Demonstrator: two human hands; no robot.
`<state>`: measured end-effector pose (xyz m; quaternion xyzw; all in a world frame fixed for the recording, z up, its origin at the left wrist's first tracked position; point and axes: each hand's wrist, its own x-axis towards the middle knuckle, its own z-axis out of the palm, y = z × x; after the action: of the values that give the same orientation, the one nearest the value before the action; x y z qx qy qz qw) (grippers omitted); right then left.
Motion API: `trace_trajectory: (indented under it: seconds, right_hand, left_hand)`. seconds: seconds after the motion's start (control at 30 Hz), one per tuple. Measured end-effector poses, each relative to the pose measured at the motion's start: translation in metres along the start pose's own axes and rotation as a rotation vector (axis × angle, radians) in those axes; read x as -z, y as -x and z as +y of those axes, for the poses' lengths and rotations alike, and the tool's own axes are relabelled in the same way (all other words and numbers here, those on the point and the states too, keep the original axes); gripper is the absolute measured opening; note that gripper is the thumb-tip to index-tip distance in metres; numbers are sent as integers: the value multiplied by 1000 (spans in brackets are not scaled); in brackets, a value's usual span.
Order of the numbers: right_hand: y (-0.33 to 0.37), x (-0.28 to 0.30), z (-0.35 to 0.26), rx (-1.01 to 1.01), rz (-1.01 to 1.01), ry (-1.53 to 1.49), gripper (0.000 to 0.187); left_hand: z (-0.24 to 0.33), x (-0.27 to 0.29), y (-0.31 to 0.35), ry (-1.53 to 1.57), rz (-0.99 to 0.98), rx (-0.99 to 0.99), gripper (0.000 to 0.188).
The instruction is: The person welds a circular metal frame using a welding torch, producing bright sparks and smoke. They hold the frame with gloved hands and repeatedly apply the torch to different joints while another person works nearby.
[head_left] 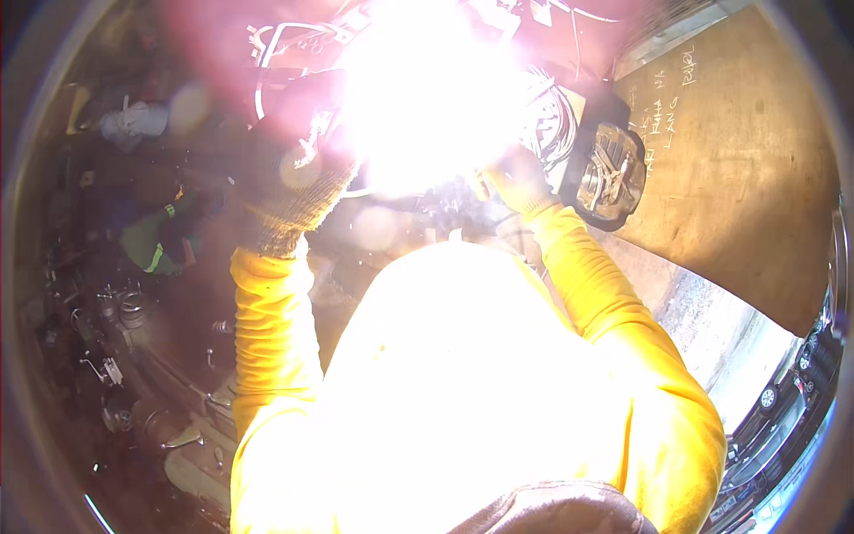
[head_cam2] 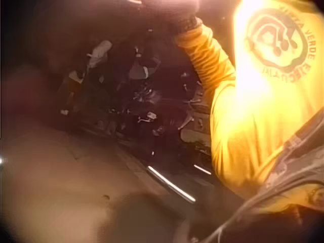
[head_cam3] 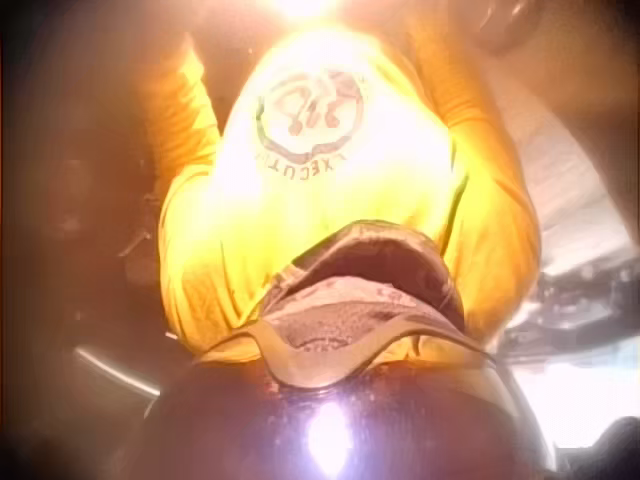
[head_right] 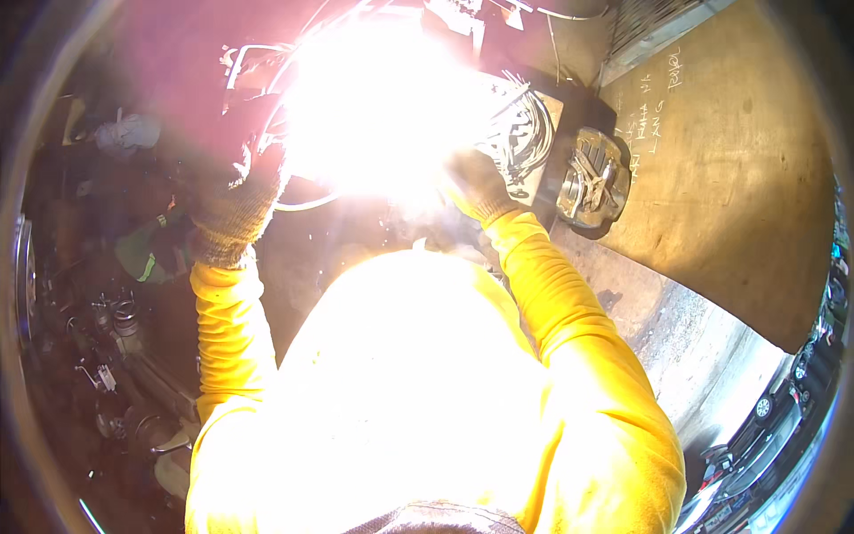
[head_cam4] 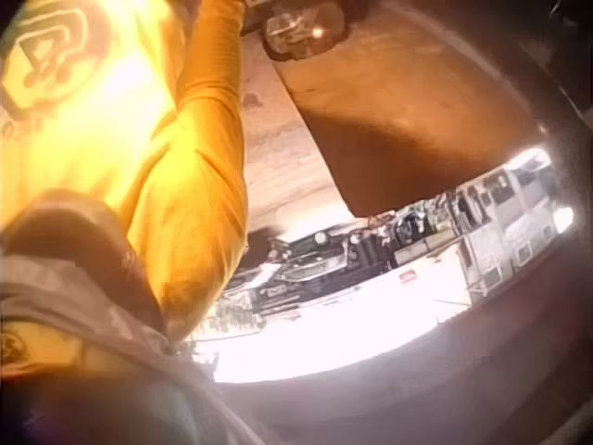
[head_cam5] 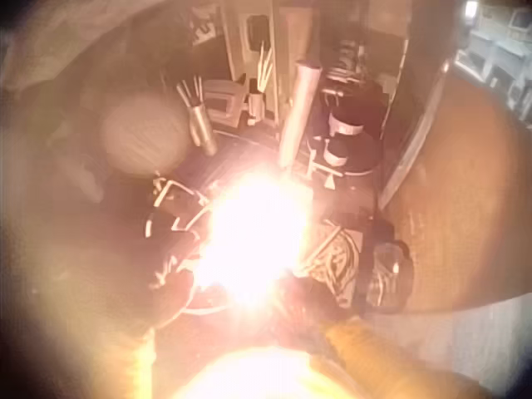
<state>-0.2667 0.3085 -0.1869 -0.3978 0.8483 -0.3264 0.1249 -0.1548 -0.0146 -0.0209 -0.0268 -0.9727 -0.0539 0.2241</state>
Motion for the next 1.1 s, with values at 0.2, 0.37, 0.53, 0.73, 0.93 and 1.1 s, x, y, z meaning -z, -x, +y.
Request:
trace_trajectory:
  seconds: [0.2,0.37,0.53,0.73,0.93,1.1]
  right_hand:
    - [13,-16,19,-277,140,-1072,33]
    - [12,2,-9,-305,142,-875,39]
    - [7,18,-28,-376,110,-708,42]
    - [9,16,-24,-405,73,-680,47]
    - [10,15,-23,-419,34,-655,45]
    - [16,-1,-10,-437,115,-738,41]
  left_hand:
    - [29,-1,-32,802,-46,263,55]
    - [32,15,-39,525,-57,72,55]
    - [26,10,-32,348,-15,78,55]
    - [24,9,-31,270,-7,-48,50]
    - [29,7,-30,522,46,65,44]
    - [33,23,-32,503,-12,88,41]
